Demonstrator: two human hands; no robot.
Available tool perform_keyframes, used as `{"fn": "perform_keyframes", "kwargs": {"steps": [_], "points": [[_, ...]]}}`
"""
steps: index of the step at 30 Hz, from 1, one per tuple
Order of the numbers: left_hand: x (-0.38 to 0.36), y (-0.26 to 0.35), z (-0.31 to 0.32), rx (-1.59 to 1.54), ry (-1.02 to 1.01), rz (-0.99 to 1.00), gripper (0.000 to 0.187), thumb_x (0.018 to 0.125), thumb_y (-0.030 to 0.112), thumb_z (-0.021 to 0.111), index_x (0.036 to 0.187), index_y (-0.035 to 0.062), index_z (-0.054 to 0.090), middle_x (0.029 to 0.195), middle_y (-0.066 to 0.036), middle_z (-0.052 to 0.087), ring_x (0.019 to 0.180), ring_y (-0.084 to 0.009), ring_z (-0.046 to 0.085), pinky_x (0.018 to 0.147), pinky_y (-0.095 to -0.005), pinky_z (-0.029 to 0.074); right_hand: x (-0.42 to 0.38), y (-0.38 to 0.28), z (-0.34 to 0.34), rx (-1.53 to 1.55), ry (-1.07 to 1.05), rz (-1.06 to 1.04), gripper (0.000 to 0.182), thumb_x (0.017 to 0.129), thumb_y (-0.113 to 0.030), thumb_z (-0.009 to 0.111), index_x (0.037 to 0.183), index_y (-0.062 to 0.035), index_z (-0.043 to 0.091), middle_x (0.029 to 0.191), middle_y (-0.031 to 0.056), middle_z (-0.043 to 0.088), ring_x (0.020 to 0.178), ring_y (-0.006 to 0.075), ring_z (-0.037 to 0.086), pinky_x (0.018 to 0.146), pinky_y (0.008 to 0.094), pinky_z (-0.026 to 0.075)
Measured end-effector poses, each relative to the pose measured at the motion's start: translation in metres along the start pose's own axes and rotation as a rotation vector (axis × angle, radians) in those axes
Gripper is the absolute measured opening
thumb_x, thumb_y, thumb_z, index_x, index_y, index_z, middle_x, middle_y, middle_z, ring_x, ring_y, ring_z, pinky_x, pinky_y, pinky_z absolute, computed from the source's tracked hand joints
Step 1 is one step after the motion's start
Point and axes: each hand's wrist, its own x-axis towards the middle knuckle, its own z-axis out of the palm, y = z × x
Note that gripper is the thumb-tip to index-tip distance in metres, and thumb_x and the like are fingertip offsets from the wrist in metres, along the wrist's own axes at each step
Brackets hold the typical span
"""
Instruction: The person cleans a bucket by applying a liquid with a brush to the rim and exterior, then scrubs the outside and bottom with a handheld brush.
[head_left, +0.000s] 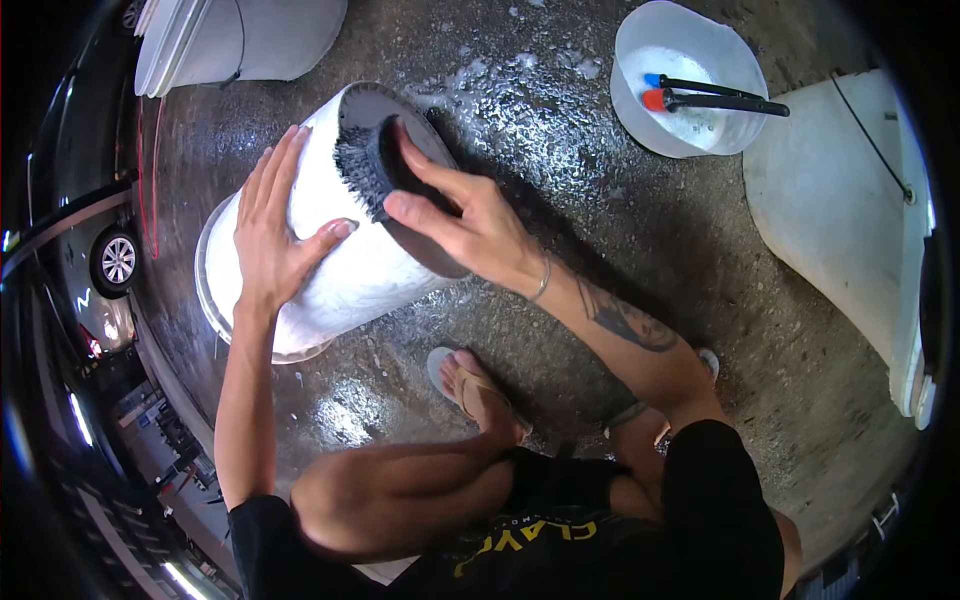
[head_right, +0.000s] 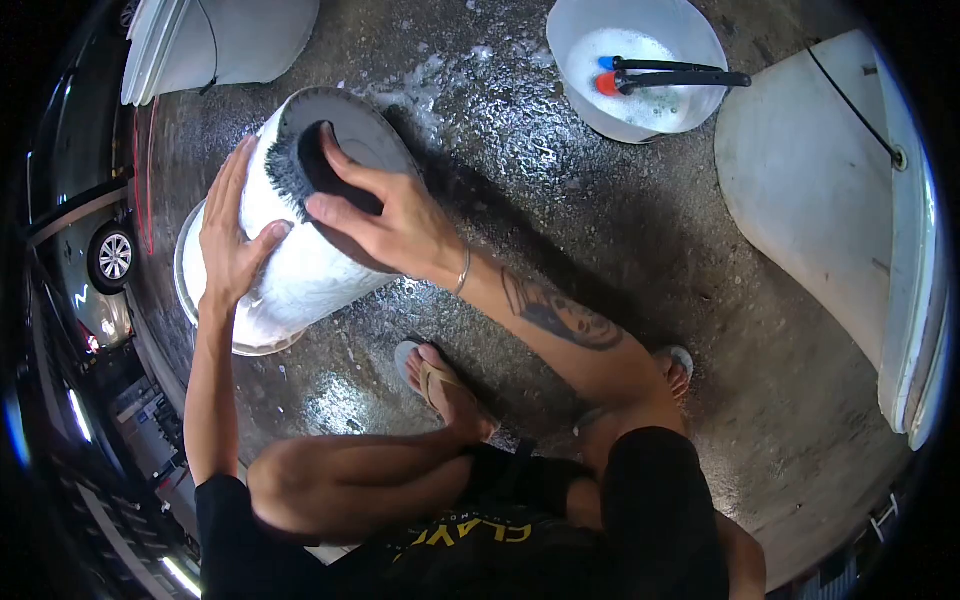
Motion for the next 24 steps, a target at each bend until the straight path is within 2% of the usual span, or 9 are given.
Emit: {"fn": "perform_keyframes", "kwargs": {"steps": [2, 9, 12, 13, 16, 19, 21, 22, 24], "points": [[0.002, 0.0, -0.001, -0.006, 0.014, 0.013, 0.106, 0.073, 0.082, 0.064, 0.154, 0.0172, 0.044, 0.156, -0.011, 0.046, 0.142, -0.0419, 0.041, 0.117, -0.0563, 0.032, -0.027, 0.011, 0.0, 0.092, -0.033, 0.144, 0.073, 0.098, -0.042, 0.065, 0.151, 0.003, 0.04, 0.143, 0.0242, 0.056, 0.129, 0.0281, 0.059, 0.109, 0.0331, 0.043], [-0.022, 0.029, 0.001, 0.107, 0.004, 0.037, 0.108, 0.075, 0.085, 0.06, 0.154, 0.0131, 0.043, 0.158, -0.012, 0.043, 0.146, -0.041, 0.036, 0.119, -0.0581, 0.027, 0.007, 0.04, -0.013, -0.22, 0.016, 0.272, 0.065, 0.102, -0.041, 0.059, 0.156, -0.0119, 0.038, 0.121, 0.0212, 0.072, 0.105, 0.0144, 0.067, 0.095, 0.0313, 0.05], [-0.06, 0.044, 0.009, 0.203, 0.093, 0.044, 0.109, 0.076, 0.085, 0.059, 0.151, 0.0074, 0.046, 0.158, -0.017, 0.041, 0.148, -0.0444, 0.032, 0.118, -0.0615, 0.025, 0.078, 0.058, -0.005, -0.31, 0.076, 0.36, 0.065, 0.101, -0.049, 0.055, 0.154, -0.0144, 0.043, 0.073, 0.0123, 0.067, 0.068, 0.0148, 0.062, 0.068, 0.0315, 0.051], [-0.074, 0.051, 0.013, 0.228, 0.117, 0.033, 0.108, 0.076, 0.084, 0.06, 0.151, 0.0073, 0.046, 0.158, -0.018, 0.042, 0.147, -0.0472, 0.031, 0.118, -0.0622, 0.024, 0.081, 0.071, -0.004, -0.437, 0.078, 0.368, 0.068, 0.098, -0.054, 0.051, 0.15, -0.01, 0.047, 0.111, 0.0316, 0.068, 0.113, 0.0466, 0.063, 0.099, 0.045, 0.048], [-0.091, 0.055, 0.022, 0.236, 0.181, 0.021, 0.106, 0.077, 0.083, 0.06, 0.151, 0.0079, 0.047, 0.157, -0.017, 0.043, 0.147, -0.0492, 0.031, 0.117, -0.0638, 0.023, 0.059, 0.102, -0.006, -0.363, 0.008, 0.503, 0.068, 0.098, -0.053, 0.05, 0.15, -0.0095, 0.046, 0.115, 0.0316, 0.067, 0.117, 0.047, 0.061, 0.101, 0.0462, 0.047], [-0.099, 0.065, 0.027, 0.256, 0.205, 0.039, 0.105, 0.077, 0.082, 0.061, 0.151, 0.0086, 0.047, 0.157, -0.017, 0.043, 0.146, -0.0519, 0.03, 0.116, -0.0651, 0.024, 0.04, 0.106, -0.011, -0.53, 0.016, 0.285, 0.07, 0.098, -0.054, 0.052, 0.152, -0.0104, 0.044, 0.092, 0.0226, 0.074, 0.089, 0.0368, 0.073, 0.08, 0.0422, 0.056], [-0.107, 0.07, 0.027, 0.248, 0.212, 0.028, 0.103, 0.076, 0.08, 0.064, 0.15, 0.0097, 0.048, 0.157, -0.017, 0.043, 0.145, -0.0537, 0.03, 0.116, -0.0657, 0.023, 0.05, 0.003, -0.006, 0.116, -0.182, 0.466, 0.071, 0.098, -0.051, 0.057, 0.155, -0.0118, 0.042, 0.066, 0.0049, 0.061, 0.054, 0.0161, 0.06, 0.049, 0.0312, 0.047], [-0.113, 0.071, 0.028, 0.249, 0.201, 0.025, 0.103, 0.076, 0.08, 0.064, 0.15, 0.0097, 0.048, 0.157, -0.017, 0.043, 0.145, -0.0537, 0.03, 0.116, -0.0657, 0.023, 0.052, -0.015, -0.004, 0.174, -0.16, 0.506, 0.07, 0.099, -0.047, 0.06, 0.156, -0.0126, 0.04, 0.058, -0.0047, 0.044, 0.044, 0.0046, 0.037, 0.038, 0.0242, 0.027], [-0.117, 0.072, 0.032, 0.258, 0.216, 0.008, 0.101, 0.076, 0.079, 0.065, 0.148, 0.0101, 0.05, 0.157, -0.017, 0.043, 0.145, -0.0558, 0.03, 0.116, -0.0667, 0.022, 0.045, 0.035, -0.006, 0.124, -0.123, 0.576, 0.068, 0.101, -0.045, 0.059, 0.157, -0.0123, 0.037, 0.056, -0.0066, 0.04, 0.042, 0.0036, 0.034, 0.037, 0.0238, 0.026]]}}
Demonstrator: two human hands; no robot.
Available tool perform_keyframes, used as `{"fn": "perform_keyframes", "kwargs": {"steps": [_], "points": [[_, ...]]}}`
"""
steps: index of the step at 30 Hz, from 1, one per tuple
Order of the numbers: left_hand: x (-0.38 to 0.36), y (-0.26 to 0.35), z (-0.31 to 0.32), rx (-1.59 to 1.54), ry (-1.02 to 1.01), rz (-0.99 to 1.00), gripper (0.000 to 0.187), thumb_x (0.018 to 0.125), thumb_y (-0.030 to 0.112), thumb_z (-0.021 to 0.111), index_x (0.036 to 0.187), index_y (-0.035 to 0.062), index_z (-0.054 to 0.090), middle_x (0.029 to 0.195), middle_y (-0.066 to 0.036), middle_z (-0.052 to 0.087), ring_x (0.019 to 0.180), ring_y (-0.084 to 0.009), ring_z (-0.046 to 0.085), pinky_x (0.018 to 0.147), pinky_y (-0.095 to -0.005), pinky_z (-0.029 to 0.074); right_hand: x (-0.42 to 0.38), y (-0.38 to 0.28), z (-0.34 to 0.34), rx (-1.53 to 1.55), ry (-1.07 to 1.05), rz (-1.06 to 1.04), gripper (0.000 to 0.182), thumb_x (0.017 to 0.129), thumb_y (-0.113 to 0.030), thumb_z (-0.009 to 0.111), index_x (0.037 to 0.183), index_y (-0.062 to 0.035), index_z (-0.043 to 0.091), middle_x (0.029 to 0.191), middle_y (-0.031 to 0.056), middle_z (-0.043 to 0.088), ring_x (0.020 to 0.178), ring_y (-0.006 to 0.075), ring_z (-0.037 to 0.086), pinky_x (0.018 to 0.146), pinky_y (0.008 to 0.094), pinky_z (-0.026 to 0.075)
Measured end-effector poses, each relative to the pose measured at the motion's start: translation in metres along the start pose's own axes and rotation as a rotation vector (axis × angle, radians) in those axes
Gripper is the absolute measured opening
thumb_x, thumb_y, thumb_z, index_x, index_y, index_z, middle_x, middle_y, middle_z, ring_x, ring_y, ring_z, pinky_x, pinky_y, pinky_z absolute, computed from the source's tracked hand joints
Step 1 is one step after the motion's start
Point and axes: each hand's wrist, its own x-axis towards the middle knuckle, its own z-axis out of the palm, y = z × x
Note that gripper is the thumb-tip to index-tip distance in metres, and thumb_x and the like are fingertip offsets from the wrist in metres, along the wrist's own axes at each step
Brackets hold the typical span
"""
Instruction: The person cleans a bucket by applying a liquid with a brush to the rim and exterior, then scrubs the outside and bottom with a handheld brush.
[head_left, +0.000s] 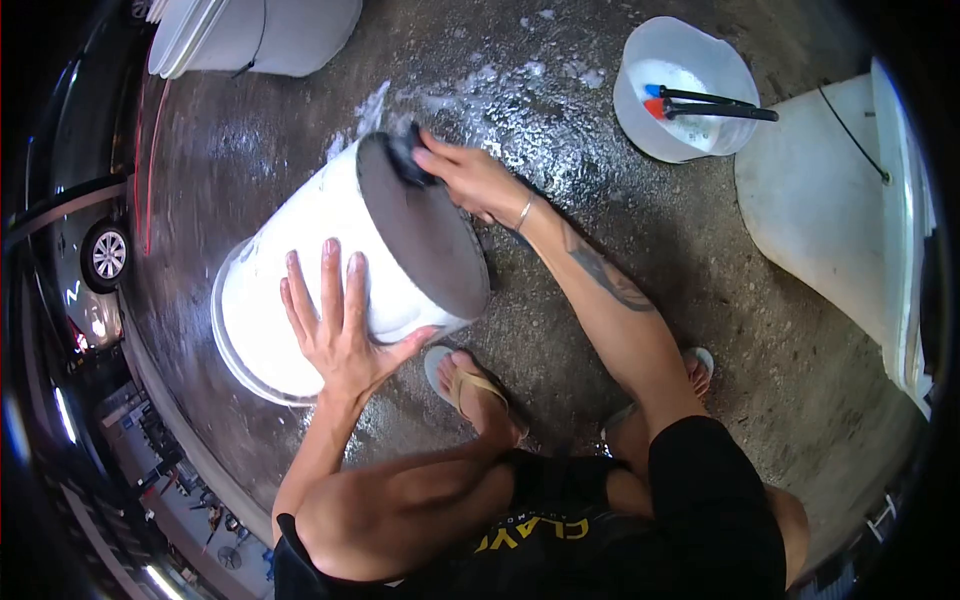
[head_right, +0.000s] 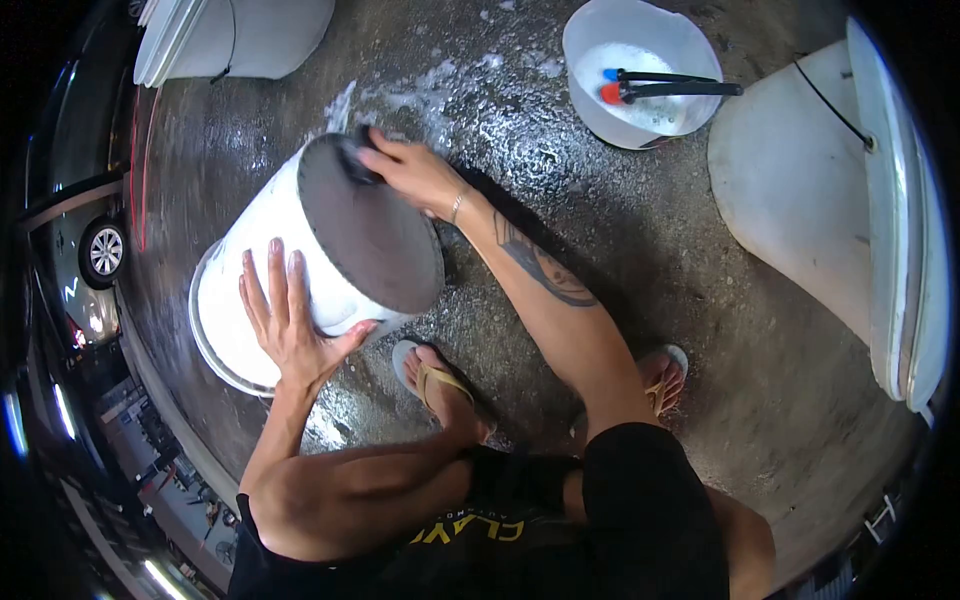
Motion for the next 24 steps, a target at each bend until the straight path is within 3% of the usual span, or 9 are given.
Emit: {"fn": "perform_keyframes", "kwargs": {"steps": [7, 8, 12, 16, 17, 19, 20, 21, 24], "points": [[-0.035, 0.022, -0.014, -0.043, -0.026, 0.034, 0.089, 0.077, 0.067, 0.073, 0.145, 0.0116, 0.055, 0.153, -0.02, 0.047, 0.137, -0.0538, 0.041, 0.112, -0.0639, 0.029, -0.049, -0.01, 0.005, -0.039, -0.079, 0.019, 0.067, 0.099, -0.05, 0.062, 0.155, -0.0191, 0.042, 0.057, -0.0047, 0.042, 0.042, 0.0044, 0.033, 0.037, 0.0244, 0.025], [-0.038, 0.018, -0.027, -0.061, -0.07, 0.085, 0.083, 0.079, 0.061, 0.074, 0.14, 0.008, 0.058, 0.147, -0.02, 0.053, 0.132, -0.048, 0.046, 0.111, -0.0578, 0.034, -0.047, -0.002, -0.004, -0.157, -0.114, 0.046, 0.064, 0.1, -0.049, 0.061, 0.154, -0.0202, 0.044, 0.067, 0.0028, 0.062, 0.054, 0.0085, 0.057, 0.049, 0.0261, 0.045], [0.041, -0.017, -0.032, -0.386, -0.131, -0.135, 0.096, 0.072, 0.047, 0.082, 0.146, -0.0008, 0.045, 0.138, -0.026, 0.056, 0.132, -0.0453, 0.048, 0.116, -0.0525, 0.033, -0.077, 0.037, -0.011, -0.391, -0.198, 0.098, 0.064, 0.1, -0.047, 0.061, 0.153, -0.0162, 0.044, 0.134, 0.0197, 0.065, 0.125, 0.0216, 0.062, 0.109, 0.0322, 0.04], [0.036, -0.003, -0.018, -0.456, -0.463, -0.075, 0.094, 0.078, 0.054, 0.076, 0.147, -0.0016, 0.043, 0.143, -0.029, 0.052, 0.133, -0.0441, 0.052, 0.112, -0.0495, 0.041, -0.09, 0.023, 0.01, -0.158, -0.22, -0.052, 0.06, 0.101, -0.038, 0.063, 0.152, -0.01, 0.045, 0.129, 0.0169, 0.069, 0.113, 0.0112, 0.06, 0.102, 0.0287, 0.044], [0.032, -0.002, -0.02, -0.459, -0.485, -0.086, 0.094, 0.078, 0.054, 0.076, 0.147, -0.0016, 0.043, 0.143, -0.029, 0.052, 0.133, -0.0441, 0.052, 0.112, -0.0495, 0.041, -0.079, 0.015, 0.018, -0.154, -0.224, -0.122, 0.06, 0.103, -0.04, 0.061, 0.156, -0.0206, 0.041, 0.063, -0.008, 0.045, 0.052, 0.0017, 0.039, 0.046, 0.0219, 0.032], [0.034, -0.006, -0.019, -0.544, -0.559, -0.328, 0.092, 0.078, 0.048, 0.073, 0.151, 0.0008, 0.041, 0.148, -0.027, 0.05, 0.137, -0.043, 0.048, 0.116, -0.0469, 0.037, -0.06, 0.033, 0.029, -0.239, -0.175, -0.071, 0.06, 0.102, -0.041, 0.061, 0.155, -0.0187, 0.043, 0.066, -0.003, 0.052, 0.056, 0.0055, 0.045, 0.052, 0.0254, 0.04], [0.032, -0.011, -0.018, -0.546, -0.565, -0.363, 0.094, 0.077, 0.046, 0.074, 0.151, -0.0002, 0.041, 0.146, -0.028, 0.052, 0.137, -0.0434, 0.049, 0.115, -0.0471, 0.038, -0.028, 0.106, 0.031, -0.401, 0.009, -0.457, 0.06, 0.102, -0.043, 0.06, 0.153, -0.0163, 0.045, 0.07, 0.0028, 0.059, 0.063, 0.0106, 0.053, 0.065, 0.0303, 0.049], [0.03, -0.009, -0.019, -0.547, -0.563, -0.366, 0.094, 0.077, 0.046, 0.074, 0.151, -0.0002, 0.041, 0.146, -0.028, 0.052, 0.137, -0.0434, 0.049, 0.115, -0.0471, 0.038, -0.046, 0.077, 0.024, -0.401, -0.076, 0.061, 0.061, 0.102, -0.046, 0.06, 0.152, -0.0151, 0.046, 0.072, 0.0071, 0.062, 0.071, 0.0148, 0.06, 0.078, 0.0348, 0.052], [0.027, -0.013, -0.019, -0.485, -0.547, -0.285, 0.093, 0.075, 0.041, 0.075, 0.147, -0.0061, 0.04, 0.14, -0.032, 0.054, 0.13, -0.0437, 0.055, 0.111, -0.0458, 0.043, -0.046, 0.125, 0.026, -0.371, 0.011, -0.297, 0.063, 0.101, -0.048, 0.06, 0.153, -0.0155, 0.045, 0.068, 0.0046, 0.059, 0.061, 0.0115, 0.056, 0.065, 0.0305, 0.051]]}}
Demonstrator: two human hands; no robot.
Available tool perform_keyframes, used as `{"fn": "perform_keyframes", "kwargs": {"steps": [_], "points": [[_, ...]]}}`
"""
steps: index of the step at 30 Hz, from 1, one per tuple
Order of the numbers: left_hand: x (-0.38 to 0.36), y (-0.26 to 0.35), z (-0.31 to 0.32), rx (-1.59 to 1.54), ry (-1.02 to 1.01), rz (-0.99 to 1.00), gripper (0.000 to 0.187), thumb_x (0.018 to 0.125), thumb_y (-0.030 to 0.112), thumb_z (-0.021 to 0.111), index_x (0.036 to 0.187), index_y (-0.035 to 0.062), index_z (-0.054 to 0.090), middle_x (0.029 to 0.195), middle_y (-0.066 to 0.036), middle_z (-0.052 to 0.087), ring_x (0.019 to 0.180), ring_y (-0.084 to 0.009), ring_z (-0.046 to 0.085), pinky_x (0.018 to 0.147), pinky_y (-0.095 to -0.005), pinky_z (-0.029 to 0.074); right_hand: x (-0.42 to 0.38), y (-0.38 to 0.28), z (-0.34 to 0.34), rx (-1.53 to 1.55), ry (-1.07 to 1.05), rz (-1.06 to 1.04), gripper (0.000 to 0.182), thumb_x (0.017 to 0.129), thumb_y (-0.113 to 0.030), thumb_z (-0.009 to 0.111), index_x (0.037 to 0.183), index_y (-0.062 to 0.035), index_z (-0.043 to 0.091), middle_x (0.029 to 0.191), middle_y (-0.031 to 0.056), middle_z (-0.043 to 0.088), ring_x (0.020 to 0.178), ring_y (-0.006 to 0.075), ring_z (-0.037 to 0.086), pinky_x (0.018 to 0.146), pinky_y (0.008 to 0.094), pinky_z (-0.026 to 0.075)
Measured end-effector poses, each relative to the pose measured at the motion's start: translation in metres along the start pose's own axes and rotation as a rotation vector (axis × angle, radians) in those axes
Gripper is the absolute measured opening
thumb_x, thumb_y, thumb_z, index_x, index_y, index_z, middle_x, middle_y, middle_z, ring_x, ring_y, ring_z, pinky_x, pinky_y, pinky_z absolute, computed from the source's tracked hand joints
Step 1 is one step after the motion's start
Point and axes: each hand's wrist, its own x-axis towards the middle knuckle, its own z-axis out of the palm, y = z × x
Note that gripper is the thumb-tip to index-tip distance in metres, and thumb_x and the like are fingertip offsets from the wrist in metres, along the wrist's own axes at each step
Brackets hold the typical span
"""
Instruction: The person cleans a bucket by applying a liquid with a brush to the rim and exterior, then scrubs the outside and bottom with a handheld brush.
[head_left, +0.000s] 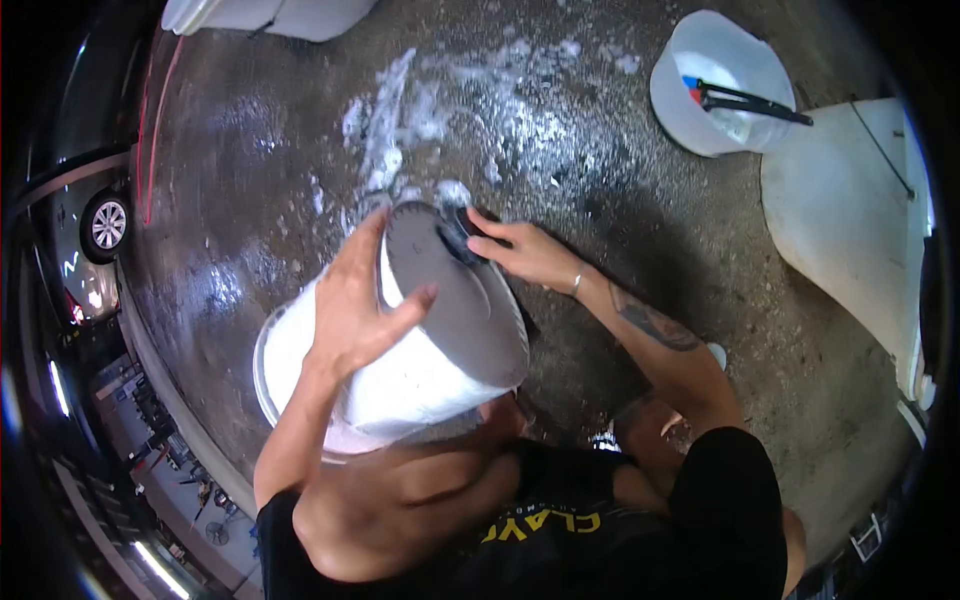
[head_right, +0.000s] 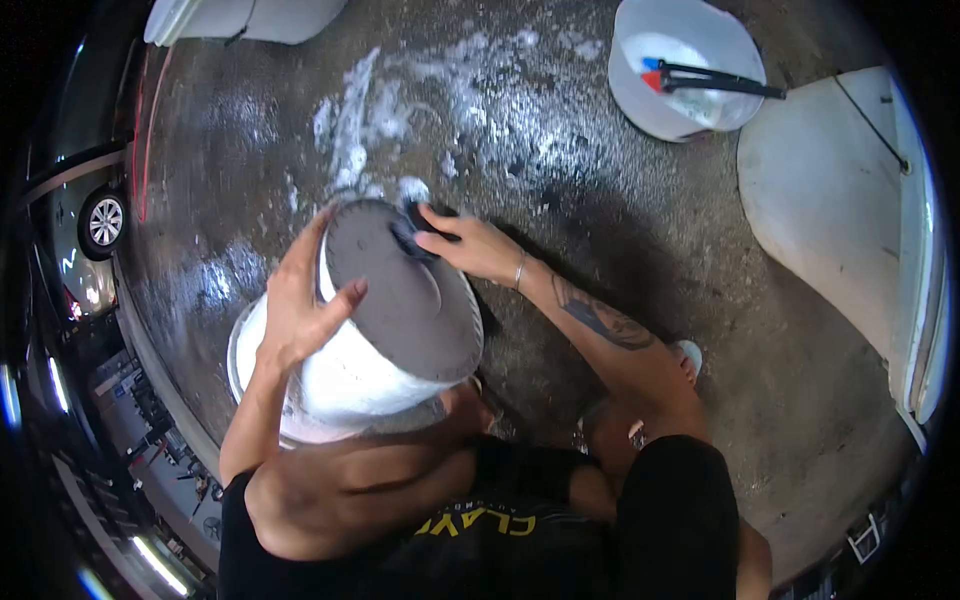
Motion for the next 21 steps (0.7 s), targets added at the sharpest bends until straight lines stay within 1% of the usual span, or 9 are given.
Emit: {"fn": "perform_keyframes", "kwargs": {"steps": [2, 5, 7, 13, 15, 17, 18, 20, 21], "points": [[0.0, 0.001, 0.003, -0.024, -0.004, -0.003, 0.094, 0.075, 0.041, 0.076, 0.147, -0.0061, 0.039, 0.14, -0.032, 0.053, 0.13, -0.0439, 0.054, 0.111, -0.0461, 0.043, -0.002, -0.087, -0.02, 0.196, -0.188, 0.166, 0.066, 0.1, -0.049, 0.061, 0.154, -0.0154, 0.044, 0.063, 0.0006, 0.054, 0.049, 0.0082, 0.047, 0.049, 0.0272, 0.043], [0.0, 0.001, 0.003, -0.036, 0.015, -0.008, 0.096, 0.075, 0.044, 0.076, 0.147, -0.0062, 0.039, 0.14, -0.033, 0.052, 0.13, -0.0444, 0.054, 0.112, -0.0467, 0.042, 0.026, -0.058, -0.008, 0.134, -0.116, 0.265, 0.067, 0.1, -0.049, 0.06, 0.155, -0.0151, 0.042, 0.06, -0.0036, 0.049, 0.044, 0.0054, 0.038, 0.041, 0.026, 0.033], [0.001, 0.001, 0.002, -0.014, -0.007, -0.033, 0.096, 0.076, 0.046, 0.076, 0.147, -0.0067, 0.039, 0.141, -0.033, 0.052, 0.13, -0.0451, 0.054, 0.112, -0.0464, 0.042, 0.029, -0.006, -0.005, 0.033, -0.099, 0.287, 0.067, 0.1, -0.05, 0.06, 0.155, -0.0155, 0.042, 0.058, -0.0059, 0.042, 0.046, 0.0044, 0.036, 0.042, 0.0252, 0.031], [-0.002, -0.002, 0.003, -0.035, -0.008, -0.019, 0.099, 0.077, 0.051, 0.076, 0.148, -0.0071, 0.039, 0.143, -0.033, 0.051, 0.132, -0.0448, 0.053, 0.113, -0.0463, 0.041, 0.018, -0.09, -0.011, 0.229, -0.222, 0.379, 0.066, 0.101, -0.05, 0.059, 0.155, -0.0164, 0.041, 0.063, -0.0037, 0.049, 0.049, 0.0056, 0.039, 0.046, 0.0266, 0.035], [-0.004, -0.006, 0.003, -0.037, 0.01, -0.011, 0.099, 0.077, 0.052, 0.075, 0.148, -0.0069, 0.039, 0.143, -0.033, 0.051, 0.132, -0.0443, 0.053, 0.113, -0.0462, 0.041, 0.006, -0.034, 0.0, 0.029, -0.137, 0.433, 0.072, 0.098, -0.051, 0.06, 0.153, -0.0095, 0.042, 0.118, 0.0251, 0.071, 0.104, 0.0247, 0.068, 0.093, 0.0316, 0.05], [-0.005, -0.01, 0.001, -0.034, -0.054, -0.066, 0.097, 0.079, 0.054, 0.073, 0.148, -0.0063, 0.041, 0.143, -0.031, 0.052, 0.132, -0.0433, 0.053, 0.113, -0.0458, 0.041, -0.038, 0.031, 0.008, -0.106, -0.167, 0.251, 0.072, 0.097, -0.056, 0.058, 0.153, -0.0138, 0.043, 0.119, 0.03, 0.067, 0.112, 0.0266, 0.068, 0.095, 0.0327, 0.049], [-0.006, -0.012, 0.002, -0.036, -0.055, -0.074, 0.097, 0.079, 0.054, 0.073, 0.148, -0.0063, 0.041, 0.143, -0.031, 0.052, 0.132, -0.0433, 0.053, 0.113, -0.0458, 0.041, -0.057, 0.009, -0.002, -0.178, -0.311, 0.432, 0.073, 0.097, -0.057, 0.056, 0.154, -0.0137, 0.041, 0.118, 0.0289, 0.067, 0.112, 0.0313, 0.069, 0.095, 0.0356, 0.05], [-0.005, -0.016, 0.005, -0.13, -0.06, -0.085, 0.096, 0.081, 0.056, 0.071, 0.148, -0.006, 0.042, 0.143, -0.03, 0.053, 0.132, -0.0428, 0.054, 0.112, -0.0458, 0.041, -0.101, 0.002, -0.01, -0.262, -0.385, 0.274, 0.071, 0.097, -0.056, 0.055, 0.154, -0.0164, 0.04, 0.109, 0.0258, 0.07, 0.107, 0.0404, 0.068, 0.097, 0.0422, 0.05], [-0.004, -0.015, 0.006, -0.135, -0.06, -0.09, 0.096, 0.081, 0.056, 0.071, 0.148, -0.006, 0.042, 0.143, -0.03, 0.053, 0.132, -0.0428, 0.054, 0.112, -0.0458, 0.041, -0.113, -0.021, -0.017, -0.3, -0.51, 0.393, 0.066, 0.099, -0.054, 0.057, 0.155, -0.0233, 0.041, 0.109, 0.0241, 0.071, 0.103, 0.0344, 0.071, 0.095, 0.0393, 0.05]]}}
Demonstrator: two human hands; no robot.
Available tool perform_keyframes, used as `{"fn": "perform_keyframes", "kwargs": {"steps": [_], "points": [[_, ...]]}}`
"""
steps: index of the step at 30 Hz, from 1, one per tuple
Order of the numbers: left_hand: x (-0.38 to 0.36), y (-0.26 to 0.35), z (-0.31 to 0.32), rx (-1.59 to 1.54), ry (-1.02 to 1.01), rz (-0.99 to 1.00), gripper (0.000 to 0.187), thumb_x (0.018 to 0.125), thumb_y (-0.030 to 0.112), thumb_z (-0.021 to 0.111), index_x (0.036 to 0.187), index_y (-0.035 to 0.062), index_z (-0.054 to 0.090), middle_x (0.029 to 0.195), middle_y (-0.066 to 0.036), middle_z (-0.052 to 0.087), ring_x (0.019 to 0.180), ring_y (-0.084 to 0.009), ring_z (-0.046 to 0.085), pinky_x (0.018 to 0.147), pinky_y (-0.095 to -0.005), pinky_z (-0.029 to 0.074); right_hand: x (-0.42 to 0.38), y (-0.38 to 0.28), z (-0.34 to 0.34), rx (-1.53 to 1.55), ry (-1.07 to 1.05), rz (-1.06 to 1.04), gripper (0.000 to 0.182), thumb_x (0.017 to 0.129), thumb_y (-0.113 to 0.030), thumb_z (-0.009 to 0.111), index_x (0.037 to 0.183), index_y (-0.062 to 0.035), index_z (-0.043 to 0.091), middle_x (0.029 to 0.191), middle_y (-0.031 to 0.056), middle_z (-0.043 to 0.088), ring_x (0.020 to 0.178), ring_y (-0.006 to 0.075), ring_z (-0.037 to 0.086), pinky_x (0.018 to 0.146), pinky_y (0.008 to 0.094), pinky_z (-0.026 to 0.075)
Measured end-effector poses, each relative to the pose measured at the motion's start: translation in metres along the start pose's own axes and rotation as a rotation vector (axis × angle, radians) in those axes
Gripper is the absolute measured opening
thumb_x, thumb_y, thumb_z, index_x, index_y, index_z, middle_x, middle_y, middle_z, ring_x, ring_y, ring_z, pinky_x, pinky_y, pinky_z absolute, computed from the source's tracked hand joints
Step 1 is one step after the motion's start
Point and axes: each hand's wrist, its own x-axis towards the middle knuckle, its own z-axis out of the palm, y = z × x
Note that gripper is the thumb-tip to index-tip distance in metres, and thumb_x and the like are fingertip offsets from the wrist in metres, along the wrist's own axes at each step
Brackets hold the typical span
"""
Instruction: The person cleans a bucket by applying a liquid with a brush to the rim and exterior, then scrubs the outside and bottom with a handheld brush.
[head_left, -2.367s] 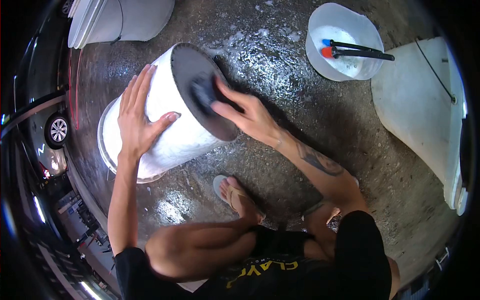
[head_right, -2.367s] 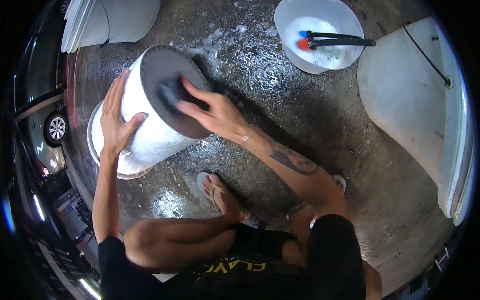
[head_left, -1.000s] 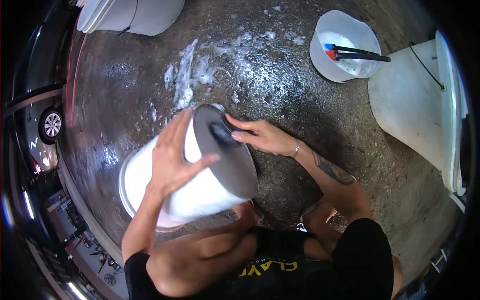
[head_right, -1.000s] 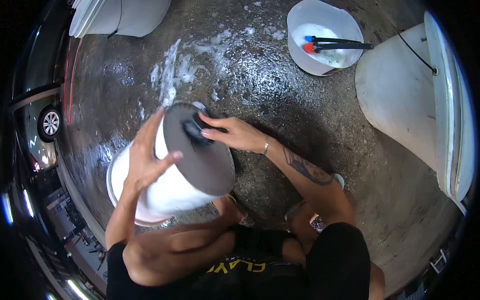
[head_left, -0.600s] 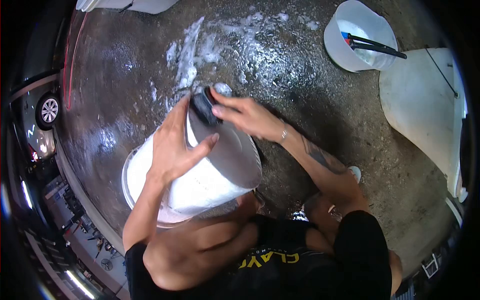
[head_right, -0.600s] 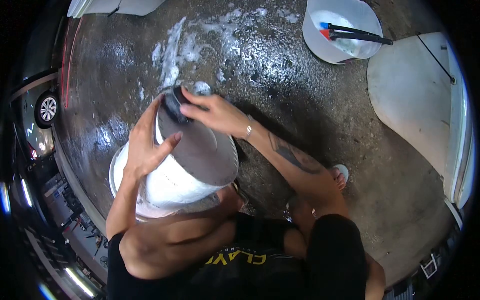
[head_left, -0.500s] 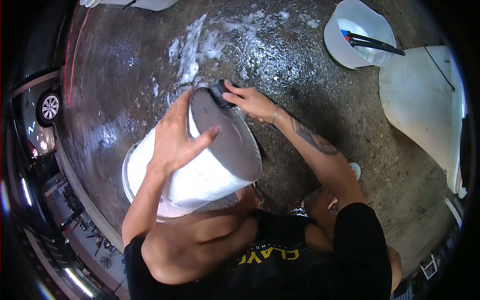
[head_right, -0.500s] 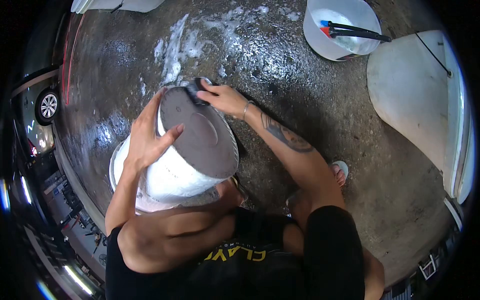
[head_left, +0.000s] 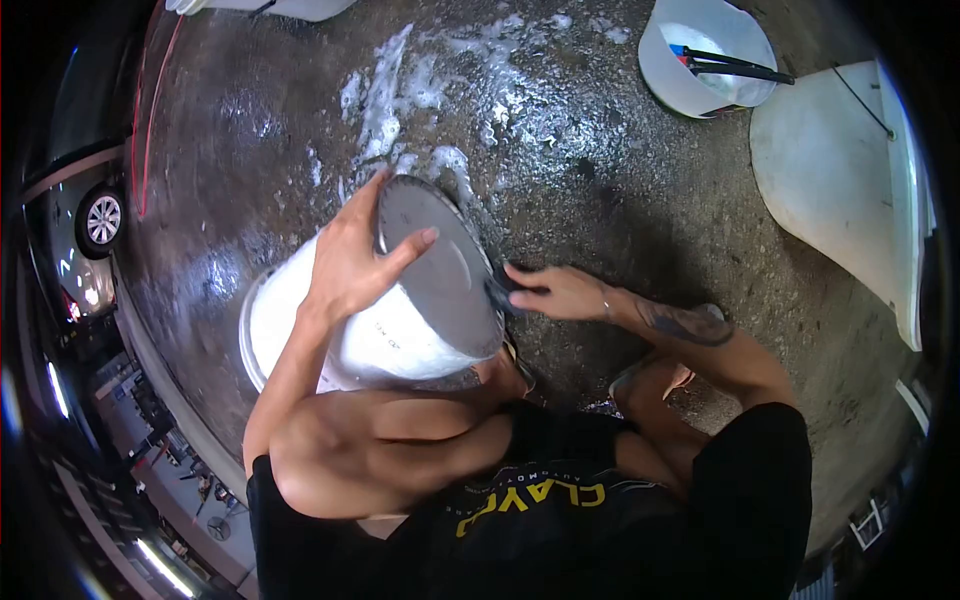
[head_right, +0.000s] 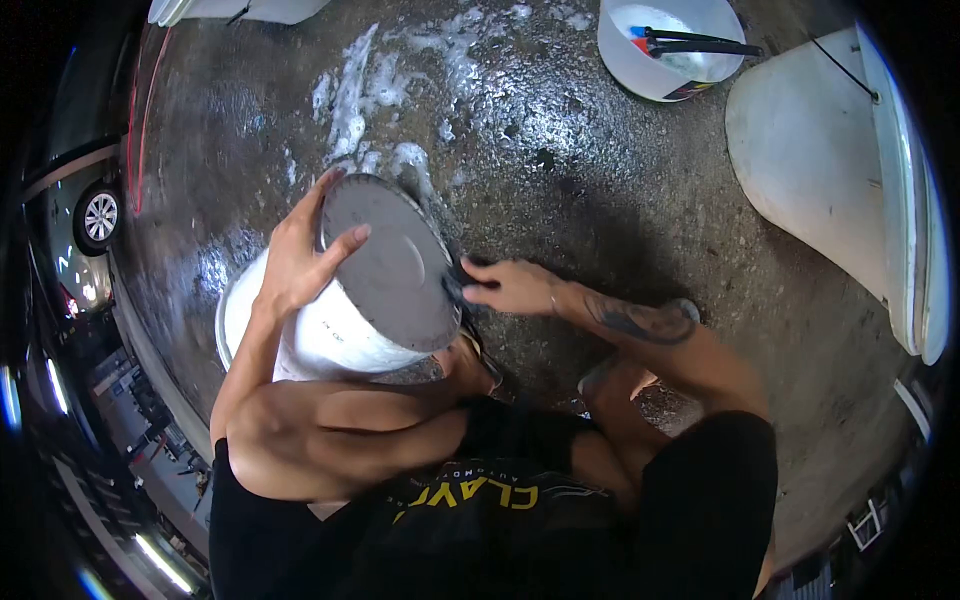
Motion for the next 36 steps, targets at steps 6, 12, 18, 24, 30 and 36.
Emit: {"fn": "perform_keyframes", "kwargs": {"steps": [6, 12, 18, 24, 30, 36], "points": [[0.0, 0.012, 0.005, 0.079, 0.019, 0.061, 0.096, 0.081, 0.06, 0.07, 0.146, -0.0062, 0.045, 0.141, -0.03, 0.055, 0.131, -0.0428, 0.054, 0.112, -0.0458, 0.041, 0.055, -0.035, -0.009, 0.378, 0.331, -0.252, 0.065, 0.101, -0.043, 0.061, 0.152, -0.0058, 0.042, 0.128, 0.0211, 0.068, 0.115, 0.0128, 0.061, 0.1, 0.0295, 0.047], [-0.001, 0.005, 0.001, 0.094, 0.047, 0.051, 0.096, 0.083, 0.064, 0.066, 0.144, -0.0071, 0.047, 0.14, -0.03, 0.055, 0.131, -0.0421, 0.054, 0.111, -0.0453, 0.041, 0.056, -0.005, 0.021, 0.138, 0.401, -0.074, 0.066, 0.1, -0.05, 0.057, 0.155, -0.0179, 0.041, 0.129, 0.0297, 0.062, 0.12, 0.0362, 0.065, 0.1, 0.0381, 0.048], [-0.002, 0.007, 0.002, 0.09, 0.048, 0.021, 0.095, 0.084, 0.065, 0.065, 0.144, -0.0067, 0.048, 0.138, -0.03, 0.057, 0.128, -0.0423, 0.057, 0.11, -0.0454, 0.042, 0.057, -0.045, 0.0, -0.103, 0.505, -0.015, 0.061, 0.098, -0.051, 0.058, 0.155, -0.037, 0.038, 0.066, 0.0231, 0.065, 0.066, 0.0483, 0.067, 0.069, 0.0525, 0.056], [-0.004, 0.002, 0.002, 0.109, 0.052, 0.018, 0.084, 0.085, 0.057, 0.066, 0.143, -0.0026, 0.052, 0.136, -0.029, 0.059, 0.129, -0.0396, 0.058, 0.11, -0.0436, 0.042, 0.018, -0.021, 0.025, -0.459, 0.285, -0.036, 0.064, 0.1, -0.048, 0.053, 0.159, -0.0348, 0.03, 0.074, 0.0221, 0.069, 0.066, 0.0442, 0.069, 0.067, 0.0553, 0.057], [-0.002, 0.003, 0.001, 0.132, 0.066, 0.039, 0.095, 0.086, 0.068, 0.061, 0.142, -0.0088, 0.049, 0.138, -0.031, 0.057, 0.129, -0.0412, 0.057, 0.111, -0.0436, 0.042, -0.021, -0.06, 0.022, 0.075, 0.203, -0.197, 0.067, 0.099, -0.046, 0.06, 0.159, -0.0301, 0.033, 0.073, 0.0194, 0.07, 0.064, 0.0345, 0.071, 0.067, 0.0403, 0.056], [0.001, 0.005, 0.0, 0.138, 0.063, 0.044, 0.095, 0.086, 0.069, 0.06, 0.141, -0.0086, 0.05, 0.138, -0.031, 0.057, 0.13, -0.0412, 0.056, 0.111, -0.0437, 0.041, 0.035, -0.047, 0.014, 0.071, 0.291, -0.009, 0.068, 0.098, -0.053, 0.059, 0.156, -0.0264, 0.038, 0.086, 0.0217, 0.073, 0.077, 0.0308, 0.074, 0.077, 0.0418, 0.054]]}}
